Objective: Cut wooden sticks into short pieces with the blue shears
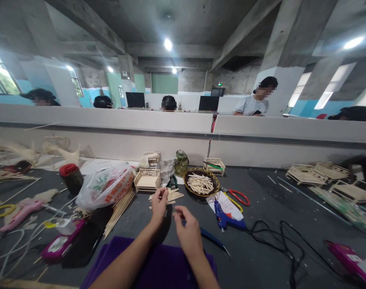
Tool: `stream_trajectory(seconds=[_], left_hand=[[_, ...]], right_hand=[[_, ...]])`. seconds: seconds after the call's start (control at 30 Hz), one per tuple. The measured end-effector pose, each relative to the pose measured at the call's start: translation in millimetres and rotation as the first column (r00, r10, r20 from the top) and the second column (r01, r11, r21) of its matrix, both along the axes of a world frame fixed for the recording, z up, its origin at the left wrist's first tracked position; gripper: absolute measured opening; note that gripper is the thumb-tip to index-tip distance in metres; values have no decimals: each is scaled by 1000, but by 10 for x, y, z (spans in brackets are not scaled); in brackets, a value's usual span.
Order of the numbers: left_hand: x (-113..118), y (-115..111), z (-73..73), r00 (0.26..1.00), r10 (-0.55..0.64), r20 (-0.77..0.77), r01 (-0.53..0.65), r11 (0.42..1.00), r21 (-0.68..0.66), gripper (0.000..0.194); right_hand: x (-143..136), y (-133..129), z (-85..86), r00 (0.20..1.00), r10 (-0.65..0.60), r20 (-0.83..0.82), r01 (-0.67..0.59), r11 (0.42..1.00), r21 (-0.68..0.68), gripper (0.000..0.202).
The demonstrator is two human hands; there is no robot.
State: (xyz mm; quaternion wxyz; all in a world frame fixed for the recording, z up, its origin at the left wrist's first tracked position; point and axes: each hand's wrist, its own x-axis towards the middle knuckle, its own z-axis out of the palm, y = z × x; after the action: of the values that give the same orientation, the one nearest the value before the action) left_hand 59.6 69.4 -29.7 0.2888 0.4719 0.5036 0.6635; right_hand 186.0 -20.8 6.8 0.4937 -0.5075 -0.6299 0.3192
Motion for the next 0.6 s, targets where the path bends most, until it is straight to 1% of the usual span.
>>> stream_trajectory(seconds=[0.03, 0.1, 0.17, 0.23, 0.27, 0.3, 0.37, 0.43, 0.5, 0.6], left_hand=[[2, 31, -35, 1000, 4, 14, -4, 1000, -9, 29], [-7, 67, -107, 999, 5, 40, -3, 999, -34, 31], [-27, 86, -155, 998, -14, 61, 18, 998, -58, 33], [-45, 101, -168, 994, -51, 97, 58, 996, -71, 35], [-52, 109, -164, 991, -65, 118, 74, 994, -76, 36], [-57, 115, -154, 988, -69, 139, 80, 993, -82, 37], [-61, 125, -127, 985, -64, 161, 81, 992, -98, 40], [-61, 128, -97, 982, -60, 177, 81, 990, -117, 42], [-54, 122, -67, 981, -65, 183, 91, 986, -138, 40], [-24, 102, -23, 976, -76, 204, 115, 975, -192, 37]], right_hand=[[89, 100, 124, 988, 27, -149, -39, 996, -80, 30], [288, 390, 372, 918, 33, -395, -123, 971, -206, 35], [476, 784, 568, 801, -27, -598, -183, 941, -286, 28], [604, 1248, 676, 684, -103, -722, -223, 913, -341, 19], [638, 1491, 695, 649, -157, -744, -221, 897, -382, 18], [651, 1734, 695, 637, -208, -742, -207, 881, -425, 19], [633, 2198, 657, 646, -253, -720, -172, 871, -460, 21], [591, 2608, 593, 664, -289, -689, -139, 858, -495, 21], [563, 2946, 520, 689, -322, -649, -102, 844, -527, 20], [572, 3309, 392, 728, -330, -600, -70, 836, -545, 25]])
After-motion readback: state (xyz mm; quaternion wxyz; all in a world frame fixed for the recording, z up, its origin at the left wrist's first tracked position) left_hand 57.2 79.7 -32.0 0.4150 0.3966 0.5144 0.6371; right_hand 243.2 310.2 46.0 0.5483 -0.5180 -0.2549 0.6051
